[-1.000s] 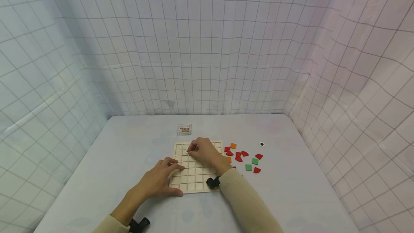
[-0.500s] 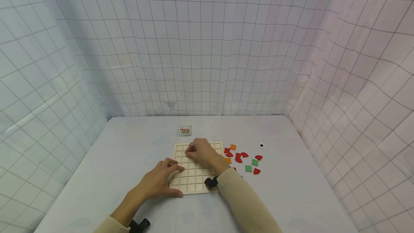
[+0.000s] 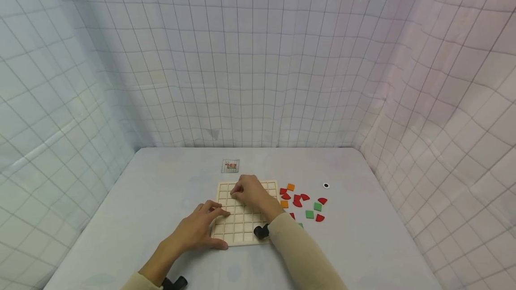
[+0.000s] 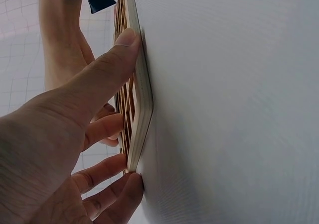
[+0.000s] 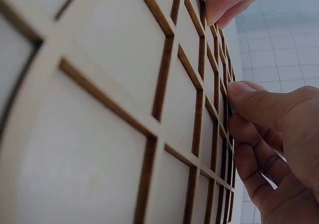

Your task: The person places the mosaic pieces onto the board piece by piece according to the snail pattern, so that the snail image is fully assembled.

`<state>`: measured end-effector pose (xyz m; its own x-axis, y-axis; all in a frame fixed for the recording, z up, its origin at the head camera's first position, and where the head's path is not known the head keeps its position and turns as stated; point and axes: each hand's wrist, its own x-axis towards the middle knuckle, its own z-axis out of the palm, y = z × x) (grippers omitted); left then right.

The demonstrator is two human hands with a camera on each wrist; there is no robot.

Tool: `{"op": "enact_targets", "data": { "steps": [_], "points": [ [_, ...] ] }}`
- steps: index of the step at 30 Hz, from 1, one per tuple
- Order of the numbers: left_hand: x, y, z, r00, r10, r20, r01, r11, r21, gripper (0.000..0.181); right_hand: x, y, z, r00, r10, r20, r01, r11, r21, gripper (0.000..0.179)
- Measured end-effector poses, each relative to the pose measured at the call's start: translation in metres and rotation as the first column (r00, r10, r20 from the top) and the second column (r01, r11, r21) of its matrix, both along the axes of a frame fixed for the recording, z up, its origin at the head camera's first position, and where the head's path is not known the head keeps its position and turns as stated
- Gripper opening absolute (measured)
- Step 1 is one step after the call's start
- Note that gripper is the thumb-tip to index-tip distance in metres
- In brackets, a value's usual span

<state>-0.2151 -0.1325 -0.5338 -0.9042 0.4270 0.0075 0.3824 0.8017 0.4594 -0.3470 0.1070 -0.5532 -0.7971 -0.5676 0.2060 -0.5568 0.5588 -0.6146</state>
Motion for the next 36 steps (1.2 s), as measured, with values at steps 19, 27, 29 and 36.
{"op": "enact_targets", "data": {
  "steps": [19, 27, 29, 36],
  "points": [
    [0.002, 0.002, -0.001, 1.000, -0.001, -0.019, 0.001, 1.000, 0.003, 0.091, 0.020, -0.012, 0.018, 0.996, -0.076, 0.056, 0.071, 0.994, 0.080, 0.008],
    [0.002, 0.002, 0.002, 1.000, 0.011, -0.019, -0.011, 1.000, 0.014, 0.091, 0.013, 0.012, 0.017, 0.999, -0.018, -0.035, 0.022, 0.995, 0.098, 0.013],
    [0.003, 0.002, 0.003, 1.000, 0.014, -0.012, -0.014, 1.000, 0.016, 0.091, 0.013, 0.020, 0.016, 0.998, -0.029, -0.051, 0.033, 0.996, 0.079, 0.012],
    [0.003, 0.003, 0.002, 1.000, 0.018, 0.009, -0.018, 1.000, 0.019, 0.091, 0.024, 0.058, 0.032, 0.992, -0.123, -0.034, 0.125, 0.991, 0.046, 0.009]
  ]
}}
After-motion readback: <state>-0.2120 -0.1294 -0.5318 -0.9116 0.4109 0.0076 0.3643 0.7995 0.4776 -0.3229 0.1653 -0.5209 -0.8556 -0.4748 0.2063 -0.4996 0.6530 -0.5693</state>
